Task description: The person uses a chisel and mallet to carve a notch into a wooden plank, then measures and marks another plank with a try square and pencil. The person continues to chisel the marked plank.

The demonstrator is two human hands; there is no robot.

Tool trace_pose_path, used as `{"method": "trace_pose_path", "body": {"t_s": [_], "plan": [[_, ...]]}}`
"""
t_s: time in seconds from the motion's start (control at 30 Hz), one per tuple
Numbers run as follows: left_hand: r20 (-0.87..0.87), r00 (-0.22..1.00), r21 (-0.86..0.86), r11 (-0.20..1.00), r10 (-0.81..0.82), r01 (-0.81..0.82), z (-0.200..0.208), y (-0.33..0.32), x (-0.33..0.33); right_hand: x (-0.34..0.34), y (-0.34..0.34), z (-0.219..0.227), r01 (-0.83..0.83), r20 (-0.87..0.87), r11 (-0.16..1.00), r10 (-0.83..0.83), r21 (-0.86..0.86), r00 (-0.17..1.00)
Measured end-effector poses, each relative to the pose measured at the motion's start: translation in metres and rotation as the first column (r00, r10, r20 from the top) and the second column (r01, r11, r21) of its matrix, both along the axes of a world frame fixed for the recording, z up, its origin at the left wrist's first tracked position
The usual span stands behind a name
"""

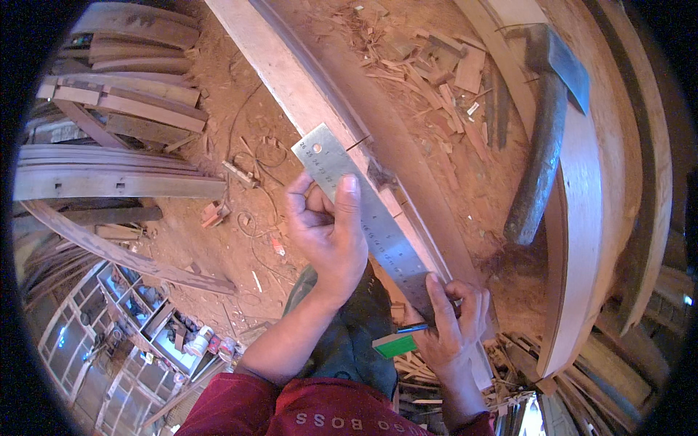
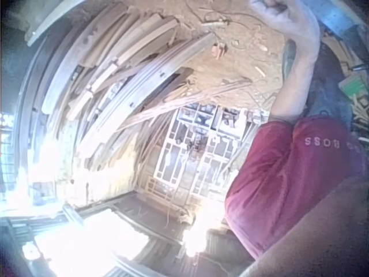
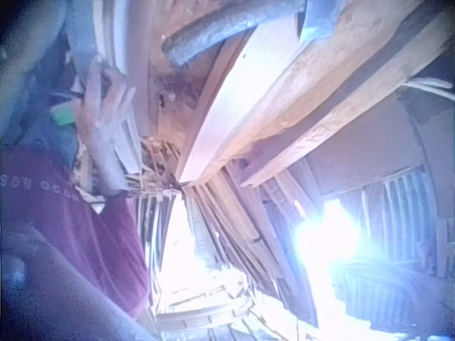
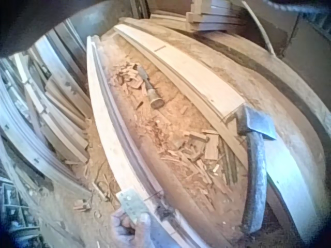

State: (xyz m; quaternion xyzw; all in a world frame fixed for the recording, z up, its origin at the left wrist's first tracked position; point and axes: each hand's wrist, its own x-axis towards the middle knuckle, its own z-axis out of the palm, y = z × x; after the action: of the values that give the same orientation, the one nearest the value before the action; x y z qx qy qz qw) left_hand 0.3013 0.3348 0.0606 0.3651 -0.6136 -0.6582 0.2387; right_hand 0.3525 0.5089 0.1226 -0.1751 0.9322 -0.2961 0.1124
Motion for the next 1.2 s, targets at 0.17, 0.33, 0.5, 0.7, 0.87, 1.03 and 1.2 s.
{"method": "trace_pose_path", "body": {"t_s": [0.17, 0.33, 0.5, 0.7, 0.87, 1.03, 1.2], "plan": [[-0.006, 0.999, -0.033, 0.999, -0.042, 0.042, -0.0017, -0.0030, 0.0065, -0.0001, 0.0001, 0.0007, 0.007, 0.011, 1.000, -0.008, 0.007, 1.000], [0.004, 1.000, 0.002, 1.000, -0.011, 0.011, 0.0004, -0.0017, 0.0015, 0.0017, -0.0011, -0.0016, 0.021, 0.002, 1.000, -0.021, -0.014, 1.000], [-0.003, 1.000, -0.015, 1.000, -0.012, 0.012, 0.0019, -0.0003, -0.0005, -0.0007, -0.0012, 0.0022, 0.038, 0.047, 0.999, -0.037, -0.020, 0.998], [-0.012, 1.000, -0.031, 0.999, -0.016, 0.016, 0.0018, -0.0013, -0.0001, -0.0015, -0.0008, 0.0013, 0.033, 0.042, 0.999, -0.031, -0.041, 0.999], [-0.013, 0.999, -0.065, 0.997, -0.034, 0.033, -0.0004, -0.0017, 0.0036, -0.0015, -0.0024, 0.0005, 0.038, 0.019, 0.999, -0.038, -0.031, 0.999], [0.006, 0.999, -0.080, 0.996, -0.045, 0.045, 0.0002, -0.0033, 0.0070, -0.0009, -0.0024, 0.0006, 0.032, 0.022, 0.999, -0.031, -0.020, 0.999], [-0.045, 0.998, -0.054, 0.998, -0.042, 0.039, -0.0018, -0.0024, 0.0052, -0.0009, -0.0023, 0.0003, 0.032, 0.014, 0.999, -0.032, -0.021, 0.999]]}}
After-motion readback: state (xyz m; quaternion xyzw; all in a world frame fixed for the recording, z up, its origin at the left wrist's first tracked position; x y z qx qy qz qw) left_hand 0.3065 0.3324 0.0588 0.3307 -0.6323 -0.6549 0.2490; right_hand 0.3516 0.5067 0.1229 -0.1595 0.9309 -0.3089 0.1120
